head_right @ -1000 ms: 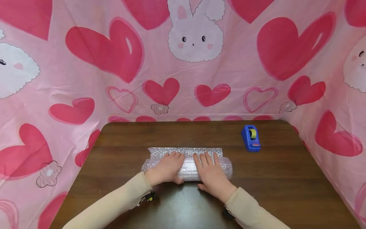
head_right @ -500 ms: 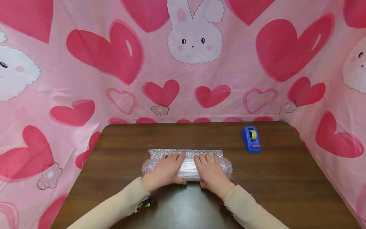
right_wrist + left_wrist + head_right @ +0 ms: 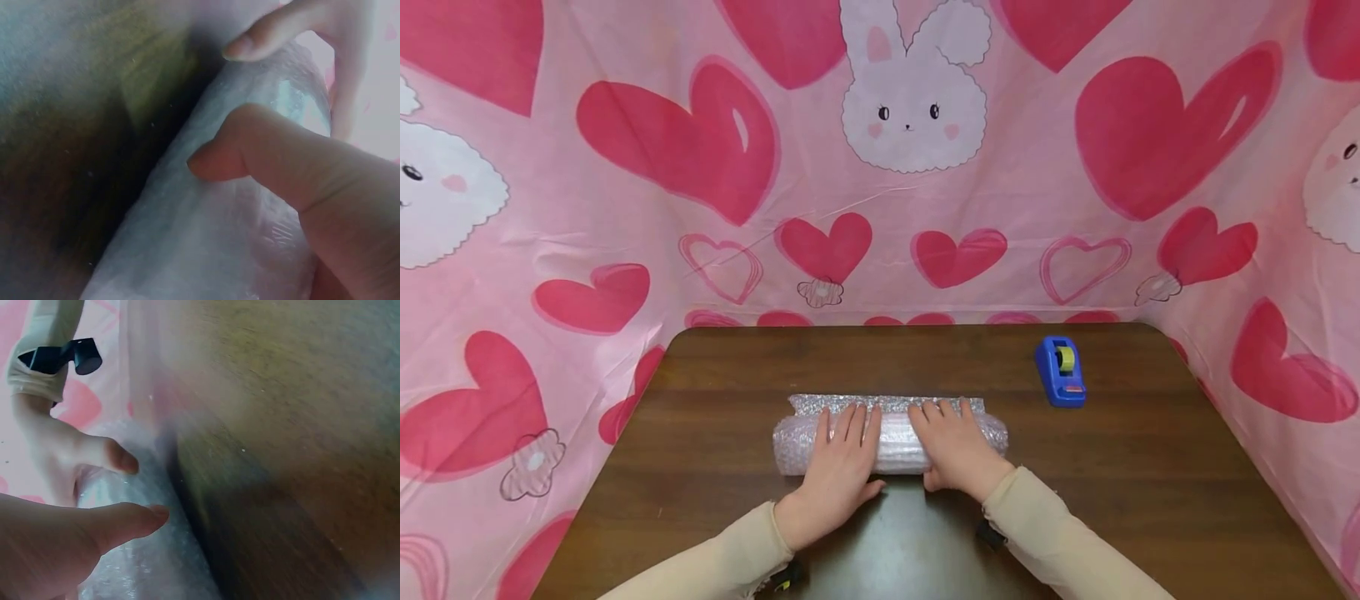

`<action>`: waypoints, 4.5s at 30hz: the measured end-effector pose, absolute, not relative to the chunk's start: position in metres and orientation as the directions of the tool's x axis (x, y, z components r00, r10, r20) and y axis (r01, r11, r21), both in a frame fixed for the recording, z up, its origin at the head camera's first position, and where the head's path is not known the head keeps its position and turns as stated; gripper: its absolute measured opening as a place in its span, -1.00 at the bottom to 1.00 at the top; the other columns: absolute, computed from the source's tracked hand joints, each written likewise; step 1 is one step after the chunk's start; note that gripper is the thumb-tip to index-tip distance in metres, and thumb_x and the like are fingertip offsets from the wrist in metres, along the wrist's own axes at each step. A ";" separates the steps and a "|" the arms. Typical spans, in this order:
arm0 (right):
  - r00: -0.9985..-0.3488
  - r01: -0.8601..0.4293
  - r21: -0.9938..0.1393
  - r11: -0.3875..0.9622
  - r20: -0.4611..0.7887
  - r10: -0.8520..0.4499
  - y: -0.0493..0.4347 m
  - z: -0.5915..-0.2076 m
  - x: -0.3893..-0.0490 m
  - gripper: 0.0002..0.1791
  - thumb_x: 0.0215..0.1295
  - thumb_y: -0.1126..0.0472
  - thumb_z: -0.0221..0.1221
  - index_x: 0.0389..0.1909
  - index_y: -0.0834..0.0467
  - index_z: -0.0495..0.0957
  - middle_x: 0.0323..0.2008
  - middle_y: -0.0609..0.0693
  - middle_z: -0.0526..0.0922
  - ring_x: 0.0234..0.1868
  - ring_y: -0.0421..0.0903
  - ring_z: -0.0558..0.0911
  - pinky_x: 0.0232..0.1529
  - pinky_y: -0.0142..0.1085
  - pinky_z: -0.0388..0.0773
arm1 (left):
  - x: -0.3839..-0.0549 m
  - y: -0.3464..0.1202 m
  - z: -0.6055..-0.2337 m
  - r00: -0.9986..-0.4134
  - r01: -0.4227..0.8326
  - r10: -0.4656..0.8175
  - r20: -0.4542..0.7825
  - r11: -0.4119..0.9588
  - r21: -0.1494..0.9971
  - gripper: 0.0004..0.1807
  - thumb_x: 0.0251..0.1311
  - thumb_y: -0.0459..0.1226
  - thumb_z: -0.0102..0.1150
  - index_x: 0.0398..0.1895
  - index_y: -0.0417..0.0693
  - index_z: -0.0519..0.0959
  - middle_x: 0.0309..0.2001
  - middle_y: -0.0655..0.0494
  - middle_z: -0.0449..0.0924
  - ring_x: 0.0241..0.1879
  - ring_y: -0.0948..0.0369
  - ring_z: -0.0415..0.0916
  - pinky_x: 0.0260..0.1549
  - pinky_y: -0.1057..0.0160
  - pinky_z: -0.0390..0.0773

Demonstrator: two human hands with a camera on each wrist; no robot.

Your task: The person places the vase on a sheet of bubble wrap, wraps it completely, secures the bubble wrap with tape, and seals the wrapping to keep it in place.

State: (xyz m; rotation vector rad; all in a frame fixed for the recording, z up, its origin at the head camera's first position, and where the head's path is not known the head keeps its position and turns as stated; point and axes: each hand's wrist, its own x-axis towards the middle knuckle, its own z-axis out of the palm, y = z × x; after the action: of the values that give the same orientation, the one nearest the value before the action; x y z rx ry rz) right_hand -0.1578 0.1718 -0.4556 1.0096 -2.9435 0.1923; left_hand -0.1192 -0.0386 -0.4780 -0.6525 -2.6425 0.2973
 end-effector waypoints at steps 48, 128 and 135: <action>-0.762 -0.628 -0.016 0.778 0.214 -0.611 0.187 -0.454 -0.132 0.07 -0.05 -0.06 0.63 0.41 0.33 0.37 0.33 0.38 0.47 0.37 0.38 0.45 0.33 0.42 0.26 | -0.157 -0.042 -0.469 -0.824 0.513 0.536 0.181 0.843 -0.160 -0.12 -0.33 0.17 0.71 -0.02 -0.11 0.47 -0.19 0.03 0.55 -0.17 0.09 0.50 -0.32 0.08 0.50; -0.786 -0.610 -0.004 0.792 0.128 -0.605 0.171 -0.451 -0.139 0.17 -0.10 -0.09 0.64 0.50 0.27 0.31 0.37 0.43 0.40 0.49 0.43 0.25 0.37 0.46 0.12 | -0.137 -0.041 -0.480 -0.727 0.482 0.556 0.403 0.831 -0.278 -0.07 -0.50 0.20 0.68 -0.02 -0.12 0.55 -0.23 0.09 0.58 -0.25 0.14 0.54 -0.23 0.18 0.55; -0.742 -0.645 0.036 0.763 0.205 -0.638 0.168 -0.452 -0.118 0.12 -0.09 -0.11 0.63 0.44 0.30 0.36 0.29 0.36 0.47 0.42 0.39 0.38 0.33 0.41 0.26 | -0.137 -0.043 -0.466 -0.737 0.548 0.595 0.320 0.804 -0.232 -0.16 -0.52 0.20 0.69 -0.18 -0.08 0.56 -0.34 0.13 0.57 -0.37 0.18 0.55 -0.43 0.24 0.51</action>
State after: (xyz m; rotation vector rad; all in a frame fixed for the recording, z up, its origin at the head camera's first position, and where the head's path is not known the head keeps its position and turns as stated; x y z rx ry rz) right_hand -0.1181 0.1677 -0.4522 1.0140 -2.7534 0.0545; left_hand -0.1375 -0.0425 -0.4664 -0.8617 -2.6105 0.1714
